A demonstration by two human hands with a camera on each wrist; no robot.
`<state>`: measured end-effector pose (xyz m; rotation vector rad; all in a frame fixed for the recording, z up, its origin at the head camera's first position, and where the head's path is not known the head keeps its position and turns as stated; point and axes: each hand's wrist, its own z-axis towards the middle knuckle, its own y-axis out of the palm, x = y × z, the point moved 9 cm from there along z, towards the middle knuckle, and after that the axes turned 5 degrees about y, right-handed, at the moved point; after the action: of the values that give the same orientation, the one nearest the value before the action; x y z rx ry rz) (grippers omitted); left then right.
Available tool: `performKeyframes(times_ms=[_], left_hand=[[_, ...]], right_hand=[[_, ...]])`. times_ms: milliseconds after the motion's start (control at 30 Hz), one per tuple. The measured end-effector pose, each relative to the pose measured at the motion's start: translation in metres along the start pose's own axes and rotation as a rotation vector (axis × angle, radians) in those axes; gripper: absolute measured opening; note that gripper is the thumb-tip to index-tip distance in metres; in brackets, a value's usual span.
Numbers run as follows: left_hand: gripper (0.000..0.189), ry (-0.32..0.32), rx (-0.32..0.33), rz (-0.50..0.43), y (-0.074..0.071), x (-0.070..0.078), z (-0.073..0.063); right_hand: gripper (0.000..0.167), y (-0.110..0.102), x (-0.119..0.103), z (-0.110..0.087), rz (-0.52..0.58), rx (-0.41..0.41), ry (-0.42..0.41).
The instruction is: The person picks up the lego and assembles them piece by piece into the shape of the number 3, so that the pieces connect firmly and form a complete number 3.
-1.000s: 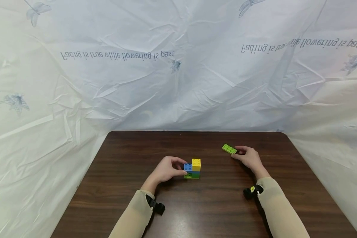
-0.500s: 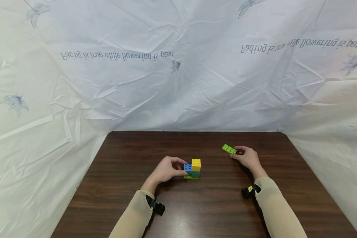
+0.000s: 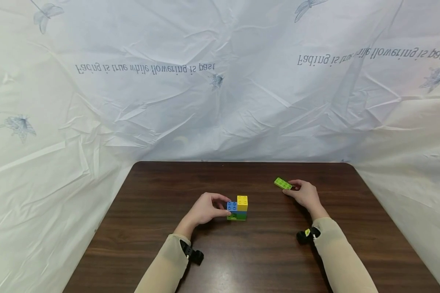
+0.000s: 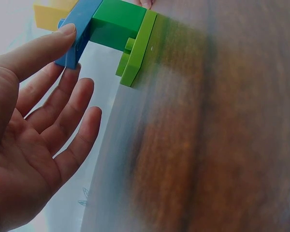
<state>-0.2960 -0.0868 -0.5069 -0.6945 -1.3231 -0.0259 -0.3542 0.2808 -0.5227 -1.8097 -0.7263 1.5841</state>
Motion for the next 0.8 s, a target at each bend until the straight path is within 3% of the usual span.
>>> performKeyframes(times_ms=[800], left_hand=[[0.033,0.004,-0.002,0.004,-0.0002,0.0012,-0.0004]], right_hand=[[0.055,-0.0003,0.0011,-0.0031,0.004,0.002,-0.040]])
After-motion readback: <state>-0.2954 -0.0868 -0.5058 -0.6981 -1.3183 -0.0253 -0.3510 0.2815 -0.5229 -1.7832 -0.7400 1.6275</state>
